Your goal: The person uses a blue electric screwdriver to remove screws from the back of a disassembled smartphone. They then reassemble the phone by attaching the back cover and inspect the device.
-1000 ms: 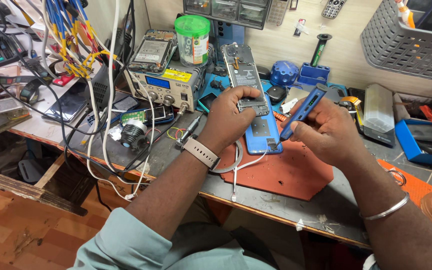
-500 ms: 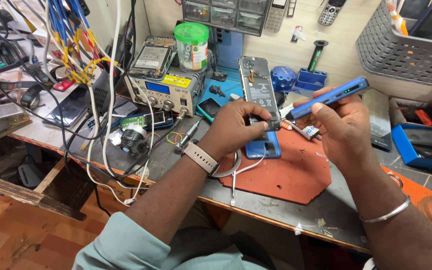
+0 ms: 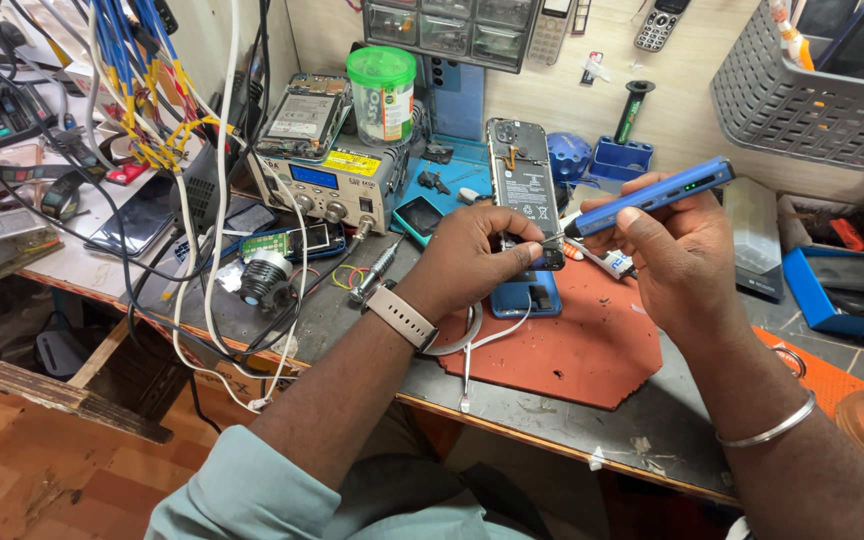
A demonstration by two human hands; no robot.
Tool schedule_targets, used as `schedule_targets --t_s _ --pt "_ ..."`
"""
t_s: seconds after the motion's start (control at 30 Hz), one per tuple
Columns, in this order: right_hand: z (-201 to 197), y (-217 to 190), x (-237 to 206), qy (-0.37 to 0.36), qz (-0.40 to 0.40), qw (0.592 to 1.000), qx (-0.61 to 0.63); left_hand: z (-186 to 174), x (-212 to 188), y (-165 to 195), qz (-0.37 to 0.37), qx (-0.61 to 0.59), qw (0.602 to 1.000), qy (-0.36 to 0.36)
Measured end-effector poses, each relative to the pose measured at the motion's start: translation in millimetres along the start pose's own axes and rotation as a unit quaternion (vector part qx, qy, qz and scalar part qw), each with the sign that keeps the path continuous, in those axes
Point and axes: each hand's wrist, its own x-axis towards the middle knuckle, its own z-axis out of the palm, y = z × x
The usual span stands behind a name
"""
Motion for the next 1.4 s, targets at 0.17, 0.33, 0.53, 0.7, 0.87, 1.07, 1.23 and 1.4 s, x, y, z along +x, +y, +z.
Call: schedule_targets --t_s 0.17,0.33,0.53,0.7,0.87,1.07,1.23,1.4 --pt "-0.3 -0.3 -0.4 -0.008 -0.015 1.0 0.002 -1.1 0.0 0.8 -0.006 0.005 1.0 0.0" --pt "-1.7 0.3 -0.3 -0.004 -0.008 1.0 0.015 -1.6 -0.7 3.1 -0.021 -0.037 0.999 -0.01" --pt "-2.8 1.5 0.3 -0.006 -0.008 1.0 0.023 -1.2 -0.1 3.0 -0.013 -0.025 1.0 -0.011" --pt "-0.4 -0.2 -0.7 0.003 -0.015 1.0 -0.006 -1.2 -1.4 4.6 -0.023 -0.047 0.999 -0.014" --pt "4.8 -8.5 -6.5 0.006 -0.06 0.994 -0.094 -2.3 1.1 4.1 -0.079 -0.098 0.992 -0.022" --pt "13.7 -13.6 -12.1 0.003 -0.054 0.976 -0.213 -1.5 2.8 -2.7 -0.031 -0.085 0.996 -0.015" --pt "16.7 -14.6 -10.2 -0.002 -0.027 0.982 -0.187 -1.7 1.8 -2.9 -0.019 -0.085 0.996 -0.019" --pt "18.1 -12.5 -9.8 -0.005 -0.02 0.985 -0.168 -3.0 1.7 0.3 -0.021 -0.054 0.998 -0.01"
